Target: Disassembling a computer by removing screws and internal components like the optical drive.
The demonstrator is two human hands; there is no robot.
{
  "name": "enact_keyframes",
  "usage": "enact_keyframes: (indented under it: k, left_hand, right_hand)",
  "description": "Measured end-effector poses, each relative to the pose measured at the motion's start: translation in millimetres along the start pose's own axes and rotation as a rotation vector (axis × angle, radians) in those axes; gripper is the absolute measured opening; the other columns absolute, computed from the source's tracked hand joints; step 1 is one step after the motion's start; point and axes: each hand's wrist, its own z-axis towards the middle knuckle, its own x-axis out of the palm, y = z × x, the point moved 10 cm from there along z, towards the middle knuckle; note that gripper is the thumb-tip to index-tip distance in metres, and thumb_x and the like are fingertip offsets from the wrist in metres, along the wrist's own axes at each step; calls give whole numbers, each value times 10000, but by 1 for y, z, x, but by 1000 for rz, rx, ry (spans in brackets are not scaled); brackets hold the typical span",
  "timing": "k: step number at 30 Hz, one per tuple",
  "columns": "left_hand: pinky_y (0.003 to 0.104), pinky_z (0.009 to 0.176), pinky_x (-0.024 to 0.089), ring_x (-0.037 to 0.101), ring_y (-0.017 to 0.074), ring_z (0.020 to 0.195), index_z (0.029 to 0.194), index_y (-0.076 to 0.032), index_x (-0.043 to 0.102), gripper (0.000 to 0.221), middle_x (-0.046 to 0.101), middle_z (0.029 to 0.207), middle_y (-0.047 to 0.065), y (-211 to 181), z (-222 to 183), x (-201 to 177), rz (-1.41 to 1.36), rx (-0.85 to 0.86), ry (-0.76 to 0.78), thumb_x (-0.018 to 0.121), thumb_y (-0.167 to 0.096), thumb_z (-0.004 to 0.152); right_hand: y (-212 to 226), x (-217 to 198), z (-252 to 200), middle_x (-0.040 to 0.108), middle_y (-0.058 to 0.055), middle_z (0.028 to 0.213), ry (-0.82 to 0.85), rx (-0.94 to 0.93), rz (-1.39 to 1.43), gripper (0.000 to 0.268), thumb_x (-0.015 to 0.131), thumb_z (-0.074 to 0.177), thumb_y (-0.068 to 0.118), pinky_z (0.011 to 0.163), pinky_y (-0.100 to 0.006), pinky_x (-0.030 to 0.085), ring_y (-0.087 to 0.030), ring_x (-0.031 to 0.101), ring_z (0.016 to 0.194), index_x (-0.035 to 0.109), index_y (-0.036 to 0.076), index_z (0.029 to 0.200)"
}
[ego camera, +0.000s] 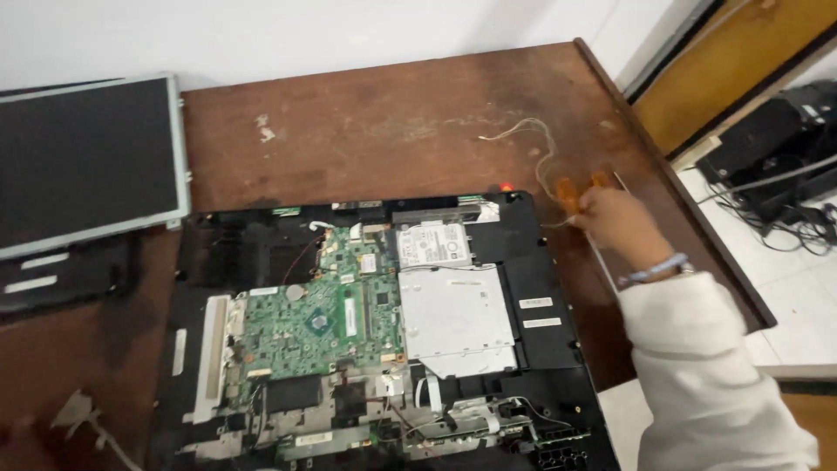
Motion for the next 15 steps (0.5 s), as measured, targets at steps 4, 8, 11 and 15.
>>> enact_keyframes:
  k: [4, 8, 11, 15]
  left_hand:
    - [287, 1293, 340, 560, -17, 1279, 1154, -474, 580, 240, 590, 1249, -230, 13, -31, 1, 141, -16, 66, 361, -396, 1094]
    - [447, 918, 477, 617, 347, 958, 993, 16, 612, 377, 670, 1002, 188, 110, -112, -101, -1426, -452, -289, 539, -140, 1328]
    - [444, 985, 476, 611, 306, 1011, 942, -54, 637, 296, 672, 1076, 134, 105, -161, -182, -1595, -234, -515, 446, -82, 1167]
    - [351, 548, 503, 623, 268, 593, 785, 24, 677, 262, 648, 769, 162, -10, -186, -329, -3158, 354, 52, 610, -206, 889]
  right_hand:
    - [-15, -46, -55, 756, -199, 1059, -362, -289, 13, 317, 625, 995, 321, 784, -502, 523, -408, 713, 923, 753, 45, 1082]
    - [-26, -16, -98, 698, -171, 1158, -499, -303, 295, 359, 571, 1066, 373, 851, -461, 546, -362, 693, 991, 675, 46, 1170]
    - [-9, 12, -150, 654, -155, 1233, -607, -293, 496, 395, 530, 1119, 409, 902, -431, 562, -330, 676, 1042, 616, 41, 1236]
    - [2, 59, -239, 593, -139, 1332, -722, -293, 768, 448, 475, 1190, 451, 969, -392, 578, -292, 651, 1109, 540, 29, 1324]
